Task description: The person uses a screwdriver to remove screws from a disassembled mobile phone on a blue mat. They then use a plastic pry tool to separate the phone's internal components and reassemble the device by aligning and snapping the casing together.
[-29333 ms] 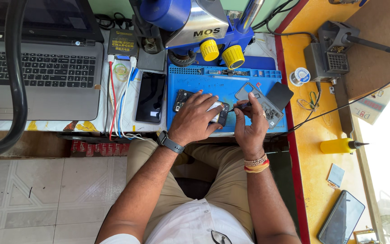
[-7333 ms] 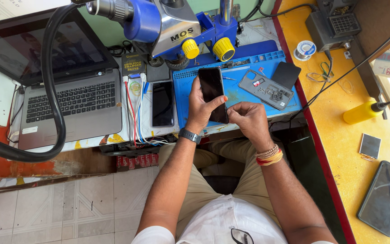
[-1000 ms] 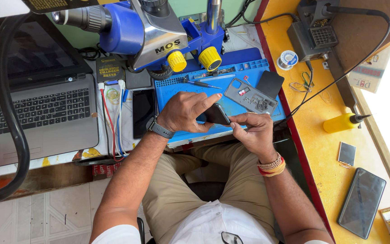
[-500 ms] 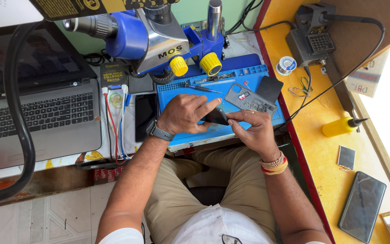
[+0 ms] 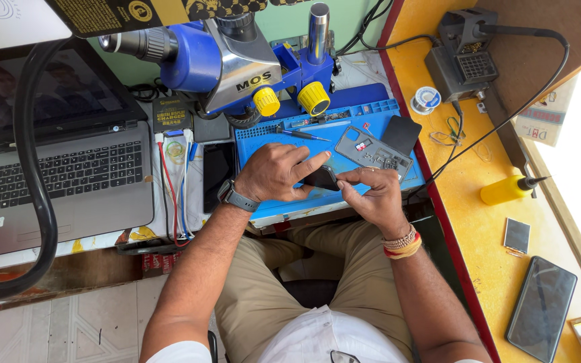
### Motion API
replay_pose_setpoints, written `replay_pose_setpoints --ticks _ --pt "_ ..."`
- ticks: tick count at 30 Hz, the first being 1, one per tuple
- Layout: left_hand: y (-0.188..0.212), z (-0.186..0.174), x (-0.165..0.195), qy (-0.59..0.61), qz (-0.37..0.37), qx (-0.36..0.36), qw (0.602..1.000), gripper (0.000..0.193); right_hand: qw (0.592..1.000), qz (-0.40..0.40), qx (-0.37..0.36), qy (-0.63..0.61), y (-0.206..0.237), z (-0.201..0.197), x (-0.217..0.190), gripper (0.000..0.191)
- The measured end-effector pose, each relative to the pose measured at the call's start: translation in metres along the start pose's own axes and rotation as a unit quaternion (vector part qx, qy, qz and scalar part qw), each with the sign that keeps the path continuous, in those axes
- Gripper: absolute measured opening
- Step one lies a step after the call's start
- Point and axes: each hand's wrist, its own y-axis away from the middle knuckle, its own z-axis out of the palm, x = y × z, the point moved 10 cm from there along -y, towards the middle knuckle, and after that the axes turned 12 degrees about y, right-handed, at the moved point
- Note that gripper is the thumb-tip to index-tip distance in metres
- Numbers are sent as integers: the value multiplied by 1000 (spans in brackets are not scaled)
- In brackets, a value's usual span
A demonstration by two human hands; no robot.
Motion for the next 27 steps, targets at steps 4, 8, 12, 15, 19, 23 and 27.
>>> replay_pose_setpoints --ticks 4,8,12,15,19,23,27 --pt "-1 2 -1 0 -6 -10 1000 84 1000 4 3 0 0 1 2 10" --pt "0 0 -6 17 -11 -5 1000 82 1000 12 8 -13 -1 1 -1 10" --pt "5 -6 -8 28 -16 29 999 80 999 13 10 -36 -3 3 -7 12" --pt "9 -5 -11 40 -28 25 998 77 999 2 4 -45 -6 5 -13 12" --pt "12 -3 -10 31 -17 28 999 76 999 8 -7 -34 -7 4 -14 12" --pt "10 2 -10 26 -12 10 1000 76 999 26 -18 -8 -6 3 -8 11" --pt "8 6 -10 23 -13 -7 1000 75 1000 21 -10 -2 -4 1 -8 10"
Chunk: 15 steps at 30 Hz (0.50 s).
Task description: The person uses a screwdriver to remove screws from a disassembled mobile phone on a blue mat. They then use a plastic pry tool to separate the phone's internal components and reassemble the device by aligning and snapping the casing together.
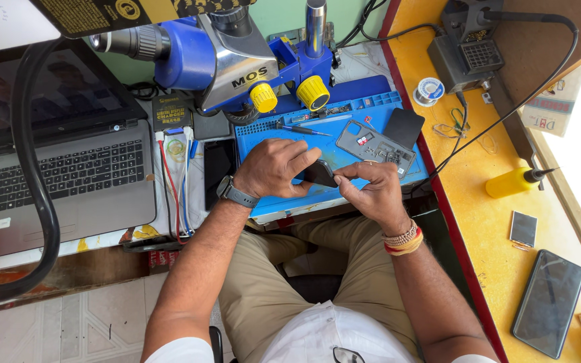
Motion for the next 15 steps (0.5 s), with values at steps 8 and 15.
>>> replay_pose_setpoints --ticks 8,15 --pt "-5 -3 2 -1 -2 2 1000 72 999 -6 23 -41 4 0 2 18" --pt "-7 3 1 -4 -6 -17 1000 69 999 19 6 -42 6 2 15 15"
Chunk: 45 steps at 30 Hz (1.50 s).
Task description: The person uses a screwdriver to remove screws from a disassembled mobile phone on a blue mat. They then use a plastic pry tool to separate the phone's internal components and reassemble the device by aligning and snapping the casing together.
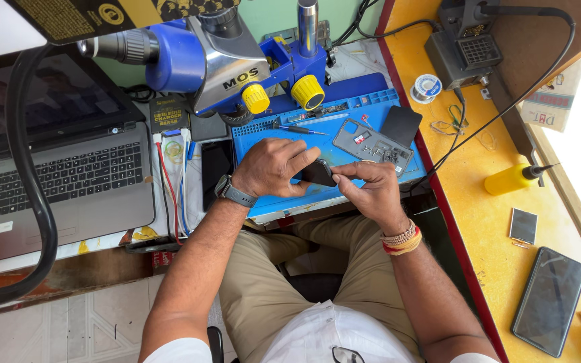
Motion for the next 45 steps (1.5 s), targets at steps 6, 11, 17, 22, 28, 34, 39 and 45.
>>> replay_pose_setpoints --ticks 6,11,17,22,28,34,39,45 --pt "1 3 0 -8 6 -3 1000 71 999 31 8 -8 1 2 5 14" --pt "0 -2 3 -5 11 14 1000 70 999 33 -25 15 -1 1 6 14" --pt "7 -26 5 23 -7 102 994 62 977 66 -10 -204 6 8 11 22" --pt "24 -41 -4 59 -56 243 967 67 963 64 -8 -262 9 26 -1 28" --pt "49 -18 -36 383 -175 429 799 66 998 -60 -1 32 -3 34 -48 46" --pt "54 4 -32 538 -108 511 661 57 993 -21 61 100 2 36 -36 20" --pt "73 -5 -37 510 -165 512 672 74 993 -12 93 77 4 23 -21 16" --pt "86 -48 -23 187 -266 344 881 13 982 -77 77 156 -2 19 -32 13"
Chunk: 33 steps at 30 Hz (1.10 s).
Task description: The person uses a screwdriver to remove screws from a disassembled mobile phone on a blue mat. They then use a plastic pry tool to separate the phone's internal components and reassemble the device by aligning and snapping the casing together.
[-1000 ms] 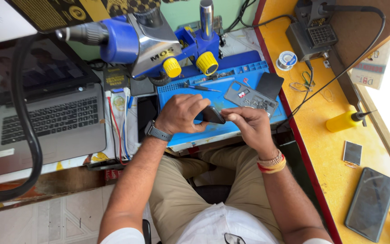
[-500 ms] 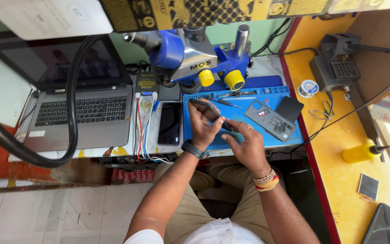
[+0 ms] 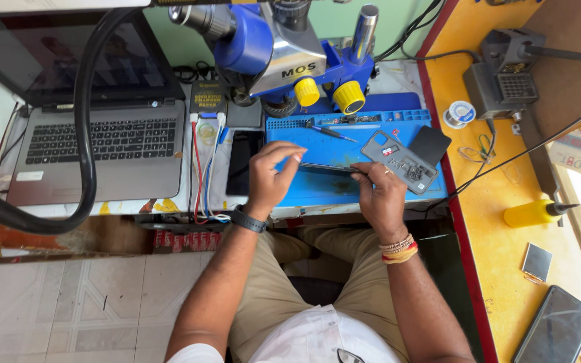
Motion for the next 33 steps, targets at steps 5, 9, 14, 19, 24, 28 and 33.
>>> replay_pose_setpoints --ticks 5,9,14,19,24,28,33 --pt "-6 12 17 -65 45 -140 987 11 1000 -4 -27 11 -2 11 1 14" --pt "-13 20 19 -94 45 -222 969 11 999 18 -36 -18 0 15 11 13" --pt "-18 22 11 -101 12 -277 955 11 997 46 -37 -47 2 23 21 12" --pt "-18 26 12 -117 26 -286 951 10 995 59 -37 -72 4 27 25 13" --pt "-17 37 14 -160 40 -298 940 9 992 85 -71 -57 6 32 35 19" --pt "-17 47 18 -168 63 -295 939 9 993 82 -70 -50 6 32 37 17" --pt "-22 55 25 -150 82 -283 944 10 997 33 -53 -39 -6 16 27 18"
